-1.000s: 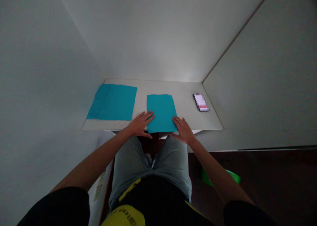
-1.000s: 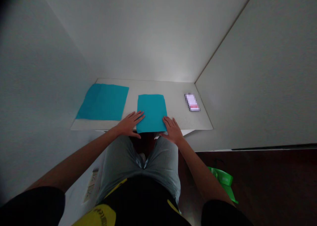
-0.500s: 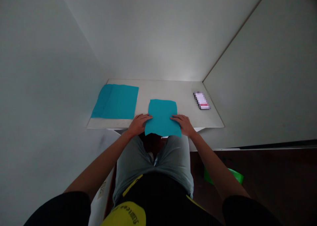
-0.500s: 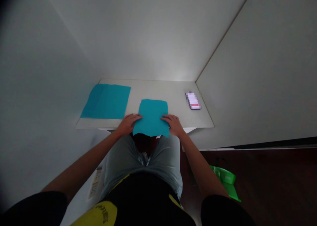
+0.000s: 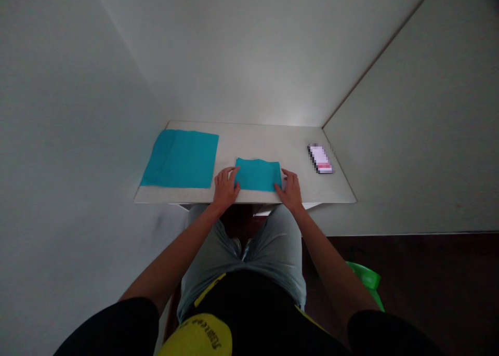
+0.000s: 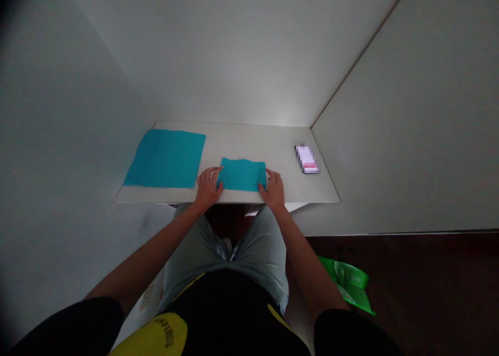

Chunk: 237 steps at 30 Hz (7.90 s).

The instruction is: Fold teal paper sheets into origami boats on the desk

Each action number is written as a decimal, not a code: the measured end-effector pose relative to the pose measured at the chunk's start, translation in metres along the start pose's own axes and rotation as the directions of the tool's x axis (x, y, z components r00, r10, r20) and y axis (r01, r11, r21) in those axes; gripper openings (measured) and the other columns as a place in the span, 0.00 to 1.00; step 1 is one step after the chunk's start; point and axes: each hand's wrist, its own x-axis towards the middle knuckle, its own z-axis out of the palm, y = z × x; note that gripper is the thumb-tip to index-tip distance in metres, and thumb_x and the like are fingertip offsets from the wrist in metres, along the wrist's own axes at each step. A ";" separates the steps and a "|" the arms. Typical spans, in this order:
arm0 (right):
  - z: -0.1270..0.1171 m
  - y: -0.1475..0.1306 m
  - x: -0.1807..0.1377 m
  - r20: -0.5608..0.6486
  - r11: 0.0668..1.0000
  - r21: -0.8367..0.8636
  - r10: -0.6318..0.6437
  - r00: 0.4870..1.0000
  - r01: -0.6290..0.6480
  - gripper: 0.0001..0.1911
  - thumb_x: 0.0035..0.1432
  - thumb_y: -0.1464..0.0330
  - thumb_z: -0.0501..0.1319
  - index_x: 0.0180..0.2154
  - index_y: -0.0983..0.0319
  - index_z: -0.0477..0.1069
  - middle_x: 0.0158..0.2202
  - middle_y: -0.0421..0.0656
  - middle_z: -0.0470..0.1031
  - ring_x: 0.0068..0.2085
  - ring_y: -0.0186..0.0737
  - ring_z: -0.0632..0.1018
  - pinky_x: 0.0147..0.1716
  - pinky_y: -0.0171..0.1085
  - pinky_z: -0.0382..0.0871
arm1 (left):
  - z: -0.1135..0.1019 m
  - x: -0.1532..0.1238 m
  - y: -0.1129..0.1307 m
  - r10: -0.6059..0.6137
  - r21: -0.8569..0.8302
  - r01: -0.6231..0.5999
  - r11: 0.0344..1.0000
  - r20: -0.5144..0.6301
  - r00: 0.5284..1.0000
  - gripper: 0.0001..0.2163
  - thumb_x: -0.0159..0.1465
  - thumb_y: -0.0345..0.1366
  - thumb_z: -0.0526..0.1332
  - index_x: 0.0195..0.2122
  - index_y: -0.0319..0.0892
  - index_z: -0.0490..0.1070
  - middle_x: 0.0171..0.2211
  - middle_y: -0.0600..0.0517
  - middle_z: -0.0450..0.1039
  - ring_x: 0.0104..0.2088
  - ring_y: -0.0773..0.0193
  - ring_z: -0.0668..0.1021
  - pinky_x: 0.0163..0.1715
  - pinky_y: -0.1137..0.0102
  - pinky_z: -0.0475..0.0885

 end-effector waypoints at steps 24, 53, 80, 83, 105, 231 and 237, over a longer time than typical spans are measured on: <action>0.005 0.006 -0.023 0.218 0.982 -0.075 -0.155 0.963 0.175 0.46 0.74 0.43 0.52 0.79 0.65 0.49 0.80 0.60 0.50 0.79 0.62 0.55 0.75 0.66 0.52 | 0.025 0.018 0.008 -0.036 0.144 0.011 0.990 0.176 0.984 0.49 0.70 0.64 0.59 0.77 0.26 0.52 0.79 0.29 0.46 0.80 0.37 0.52 0.78 0.47 0.51; -0.058 -0.036 0.012 0.299 0.587 0.783 -0.067 0.952 -0.205 0.31 0.59 0.45 0.72 0.57 0.54 0.79 0.49 0.45 0.85 0.52 0.49 0.82 0.60 0.53 0.75 | -0.095 0.040 0.017 -0.062 -0.786 0.321 0.529 0.341 0.938 0.30 0.50 0.60 0.78 0.44 0.42 0.81 0.44 0.46 0.86 0.42 0.51 0.86 0.46 0.55 0.85; 0.012 0.006 0.035 0.251 0.669 0.716 0.021 0.968 -0.200 0.21 0.58 0.49 0.69 0.44 0.57 0.78 0.46 0.44 0.83 0.48 0.49 0.81 0.54 0.50 0.77 | -0.012 0.035 -0.054 -0.159 -0.683 0.397 0.613 0.386 0.909 0.25 0.57 0.56 0.70 0.48 0.41 0.81 0.52 0.40 0.84 0.55 0.44 0.83 0.59 0.48 0.79; 0.009 0.009 0.032 0.154 0.767 0.630 0.034 0.987 -0.125 0.16 0.63 0.54 0.63 0.43 0.57 0.80 0.52 0.47 0.82 0.54 0.51 0.80 0.57 0.50 0.75 | -0.012 0.037 -0.054 -0.168 -0.629 0.339 0.700 0.316 0.934 0.14 0.64 0.47 0.65 0.44 0.44 0.82 0.54 0.42 0.83 0.57 0.48 0.82 0.62 0.49 0.77; 0.025 -0.062 0.030 0.325 0.973 0.103 -0.229 0.917 0.207 0.31 0.79 0.58 0.47 0.74 0.62 0.64 0.77 0.51 0.62 0.76 0.51 0.65 0.76 0.56 0.58 | 0.029 0.021 0.022 0.131 0.078 -0.166 0.983 0.332 0.934 0.35 0.76 0.50 0.53 0.78 0.35 0.57 0.80 0.38 0.46 0.80 0.44 0.51 0.80 0.48 0.44; -0.005 -0.014 -0.028 0.351 0.918 0.018 -0.377 0.857 0.396 0.25 0.76 0.69 0.53 0.68 0.50 0.73 0.71 0.41 0.72 0.74 0.49 0.67 0.74 0.58 0.56 | -0.001 -0.038 0.019 0.395 -0.015 -0.424 0.905 0.399 0.828 0.34 0.77 0.49 0.53 0.79 0.39 0.53 0.79 0.41 0.51 0.80 0.50 0.55 0.79 0.50 0.50; -0.013 -0.005 -0.047 0.349 0.872 0.021 -0.464 0.814 0.489 0.36 0.74 0.54 0.60 0.77 0.56 0.58 0.77 0.50 0.61 0.76 0.53 0.66 0.73 0.57 0.58 | -0.018 -0.051 -0.026 0.314 0.047 -0.350 0.935 0.344 0.885 0.33 0.75 0.43 0.57 0.78 0.38 0.56 0.79 0.40 0.51 0.79 0.49 0.58 0.78 0.51 0.55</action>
